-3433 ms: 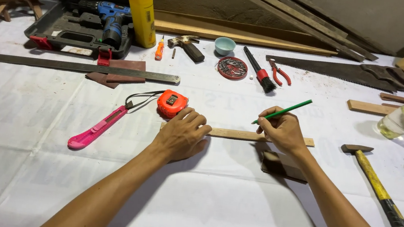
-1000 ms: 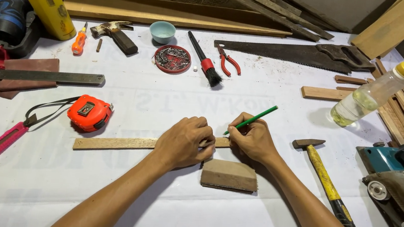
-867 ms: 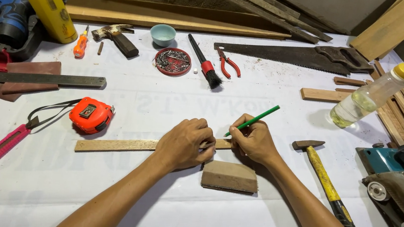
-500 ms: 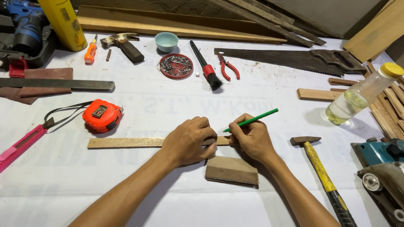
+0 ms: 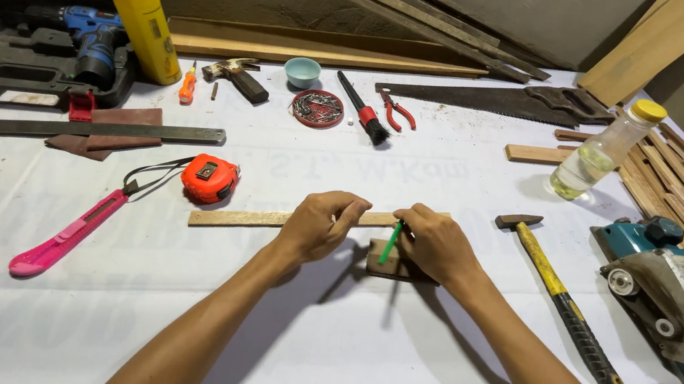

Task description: Measure and mark a wooden slat on a workbench using a tape measure and pencil.

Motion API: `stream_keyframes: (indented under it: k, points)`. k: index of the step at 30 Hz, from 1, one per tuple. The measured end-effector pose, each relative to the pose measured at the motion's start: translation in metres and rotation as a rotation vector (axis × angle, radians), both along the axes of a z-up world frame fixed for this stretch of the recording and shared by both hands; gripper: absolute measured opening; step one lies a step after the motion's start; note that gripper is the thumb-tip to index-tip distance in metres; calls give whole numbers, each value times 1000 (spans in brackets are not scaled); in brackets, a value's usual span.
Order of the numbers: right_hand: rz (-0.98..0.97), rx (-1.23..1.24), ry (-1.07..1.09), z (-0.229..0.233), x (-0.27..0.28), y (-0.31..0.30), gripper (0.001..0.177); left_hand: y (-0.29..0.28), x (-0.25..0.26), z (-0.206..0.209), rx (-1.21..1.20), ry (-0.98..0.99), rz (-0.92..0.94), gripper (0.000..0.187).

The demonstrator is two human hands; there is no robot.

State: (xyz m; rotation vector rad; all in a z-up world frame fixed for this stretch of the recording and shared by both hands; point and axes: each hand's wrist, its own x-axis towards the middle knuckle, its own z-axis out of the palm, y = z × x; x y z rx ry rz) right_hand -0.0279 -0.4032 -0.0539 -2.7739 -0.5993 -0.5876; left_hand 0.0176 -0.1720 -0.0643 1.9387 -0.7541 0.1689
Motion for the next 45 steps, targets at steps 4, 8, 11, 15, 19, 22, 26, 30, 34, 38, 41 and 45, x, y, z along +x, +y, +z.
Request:
stream_keyframes:
  k: [4,8,11,15,19,22,26,30,34,38,41,45]
  points:
    - [-112,-202,164,-12,0,30,20,24,-17,28,155,360,-152,33]
    - [16,-102,188,-7,-3,56,15,48,-30,22,371,194,-145,30]
    - [156,-35,215,9,-14,74,21,67,-40,14,406,31,-22,21]
    - [171,-49,258,4,-15,86,18,89,-52,17,469,-6,42,18]
    - [53,-102,288,3,-9,88,18,96,-46,7,453,-181,116,17]
    - [34,-43,74,-8,7,79,30,103,-32,-2,348,-510,201,25]
    - [-76,-43,119,-10,17,73,30,105,-16,-12,420,-261,247,19]
    - [-40,-69,17,-9,15,68,21,104,-2,-26,364,-178,206,19]
    - [50,-19,-164,16,20,78,20,116,-29,37,388,-80,219,23]
    - [166,-65,-330,41,23,112,21,145,-47,79,474,28,319,34]
    - [239,-61,-375,51,29,143,21,173,-55,88,492,-5,382,41]
    - [359,-46,-367,58,40,191,23,219,-60,74,505,-96,479,40]
